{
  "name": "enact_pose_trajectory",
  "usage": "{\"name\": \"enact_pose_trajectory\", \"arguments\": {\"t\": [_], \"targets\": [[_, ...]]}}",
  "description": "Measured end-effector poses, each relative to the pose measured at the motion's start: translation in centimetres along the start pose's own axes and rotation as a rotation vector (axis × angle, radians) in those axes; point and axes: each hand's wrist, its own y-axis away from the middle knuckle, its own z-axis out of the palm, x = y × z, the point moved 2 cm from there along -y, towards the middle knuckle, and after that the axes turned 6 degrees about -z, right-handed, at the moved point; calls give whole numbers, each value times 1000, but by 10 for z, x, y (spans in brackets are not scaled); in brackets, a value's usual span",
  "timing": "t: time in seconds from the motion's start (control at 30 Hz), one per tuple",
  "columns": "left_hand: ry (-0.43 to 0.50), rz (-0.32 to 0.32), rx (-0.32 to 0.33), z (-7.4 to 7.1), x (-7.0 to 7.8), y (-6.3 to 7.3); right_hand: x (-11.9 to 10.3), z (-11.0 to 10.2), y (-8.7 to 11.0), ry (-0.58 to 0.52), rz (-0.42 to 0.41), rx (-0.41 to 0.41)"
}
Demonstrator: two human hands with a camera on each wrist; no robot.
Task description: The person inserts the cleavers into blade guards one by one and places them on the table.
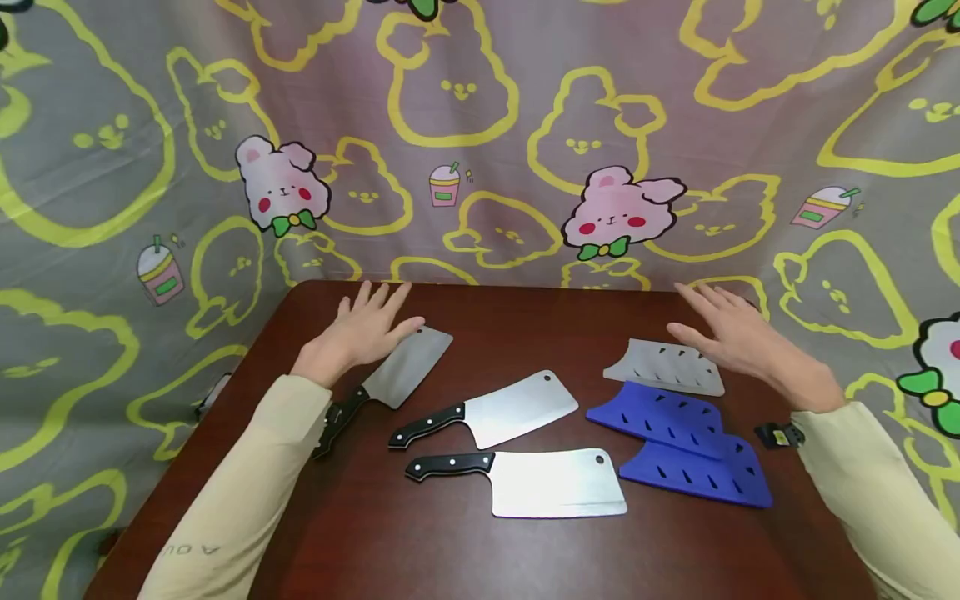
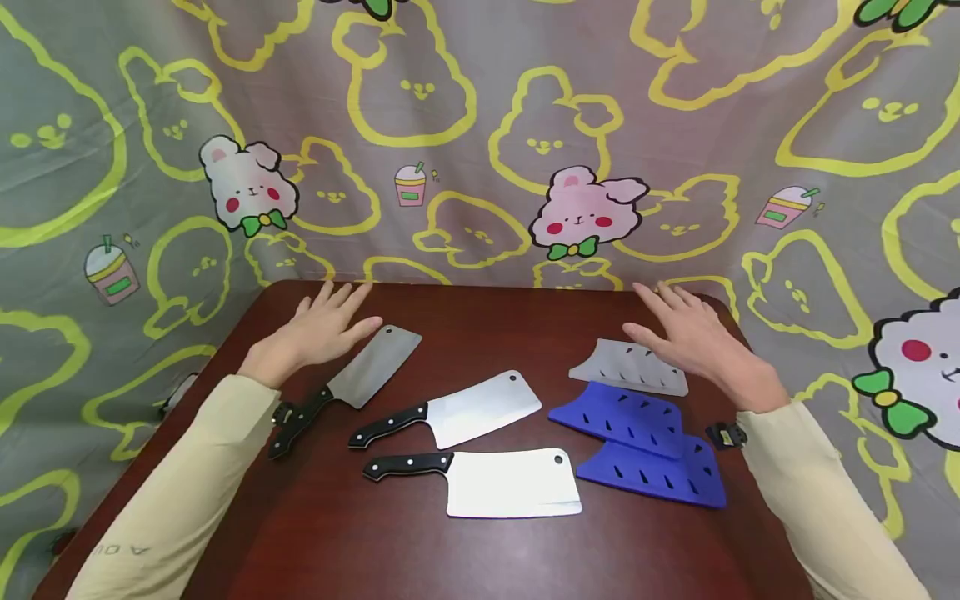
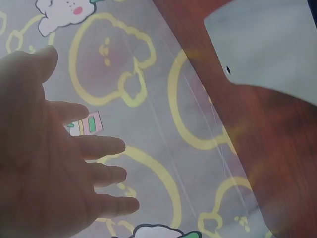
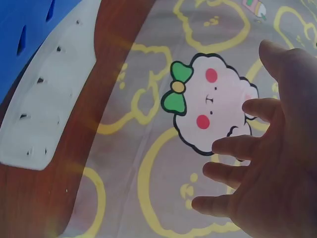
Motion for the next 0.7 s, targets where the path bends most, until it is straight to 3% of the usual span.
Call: {"name": "enact_pose_trajectory", "arguments": {"t": [0.4,0.7], "targets": [[59,96,-6,11,21,18,-10,14,9,-144,21,4],[101,198,1,27,45,41,-12,27,15,-204,40,-48]]}}
